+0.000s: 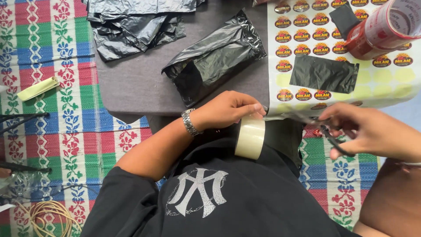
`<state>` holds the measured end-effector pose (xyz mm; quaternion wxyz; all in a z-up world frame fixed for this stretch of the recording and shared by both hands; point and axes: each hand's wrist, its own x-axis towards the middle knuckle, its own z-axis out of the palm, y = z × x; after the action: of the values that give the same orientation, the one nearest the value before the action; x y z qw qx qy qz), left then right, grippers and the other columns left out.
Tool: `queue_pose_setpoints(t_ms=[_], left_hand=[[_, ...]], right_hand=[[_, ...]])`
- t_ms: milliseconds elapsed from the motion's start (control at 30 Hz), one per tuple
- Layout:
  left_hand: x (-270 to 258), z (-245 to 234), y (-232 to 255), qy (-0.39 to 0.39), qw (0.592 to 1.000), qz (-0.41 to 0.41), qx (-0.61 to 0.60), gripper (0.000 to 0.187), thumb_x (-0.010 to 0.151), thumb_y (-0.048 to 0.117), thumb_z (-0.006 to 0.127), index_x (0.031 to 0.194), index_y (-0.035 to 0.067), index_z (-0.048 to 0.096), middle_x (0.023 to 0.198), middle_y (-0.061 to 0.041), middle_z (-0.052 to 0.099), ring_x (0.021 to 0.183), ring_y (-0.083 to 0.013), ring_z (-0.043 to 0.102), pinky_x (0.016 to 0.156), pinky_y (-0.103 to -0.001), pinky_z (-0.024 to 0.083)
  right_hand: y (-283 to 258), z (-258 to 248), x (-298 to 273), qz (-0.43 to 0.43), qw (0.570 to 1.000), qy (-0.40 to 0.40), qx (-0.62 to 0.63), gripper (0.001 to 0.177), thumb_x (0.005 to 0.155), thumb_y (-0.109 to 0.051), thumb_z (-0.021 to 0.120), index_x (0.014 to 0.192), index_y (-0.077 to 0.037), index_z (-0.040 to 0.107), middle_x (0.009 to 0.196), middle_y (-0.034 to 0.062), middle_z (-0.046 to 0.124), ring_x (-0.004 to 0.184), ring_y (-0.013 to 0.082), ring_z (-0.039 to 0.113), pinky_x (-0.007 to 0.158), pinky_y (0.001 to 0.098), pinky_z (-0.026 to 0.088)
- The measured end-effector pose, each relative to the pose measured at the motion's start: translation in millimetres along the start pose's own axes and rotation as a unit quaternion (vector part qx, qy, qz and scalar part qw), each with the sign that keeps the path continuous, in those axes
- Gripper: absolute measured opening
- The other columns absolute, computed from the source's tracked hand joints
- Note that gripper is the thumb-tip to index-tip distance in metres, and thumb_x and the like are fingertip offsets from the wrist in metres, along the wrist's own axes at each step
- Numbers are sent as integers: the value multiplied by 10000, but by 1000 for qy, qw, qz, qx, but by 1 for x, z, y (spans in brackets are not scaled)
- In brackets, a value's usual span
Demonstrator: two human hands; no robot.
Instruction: The person wraps a black plastic bag around a small box, seals the edges with clear tape using scissors, and applies a red and white fragile label across the sealed bag.
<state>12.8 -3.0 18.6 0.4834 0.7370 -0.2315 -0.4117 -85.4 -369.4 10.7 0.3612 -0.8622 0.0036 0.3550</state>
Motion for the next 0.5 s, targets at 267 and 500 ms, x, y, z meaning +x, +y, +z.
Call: queue_pose_setpoints(t_ms=[267,500], left_hand=[[-2,3,-1,-7,999,54,-1,306,1002,361,548,1063,173,782,1015,42,812,870,-22,635,814,-198,452],[5,0,-17,16,967,239,85,307,1061,350,496,1110,186,751,1103,-16,707,1073,-153,651,998,-287,476]], right_hand=[[-69,3,14,27,983,-83,-160,705,563,-472,1040,1159,-344,686,820,-75,731,719,102,634,693,247,521],[-72,-3,27,-29,979,-97,-174,702,550,-506,1047,1139,-340,704,737,-60,691,663,119,585,651,263,489]])
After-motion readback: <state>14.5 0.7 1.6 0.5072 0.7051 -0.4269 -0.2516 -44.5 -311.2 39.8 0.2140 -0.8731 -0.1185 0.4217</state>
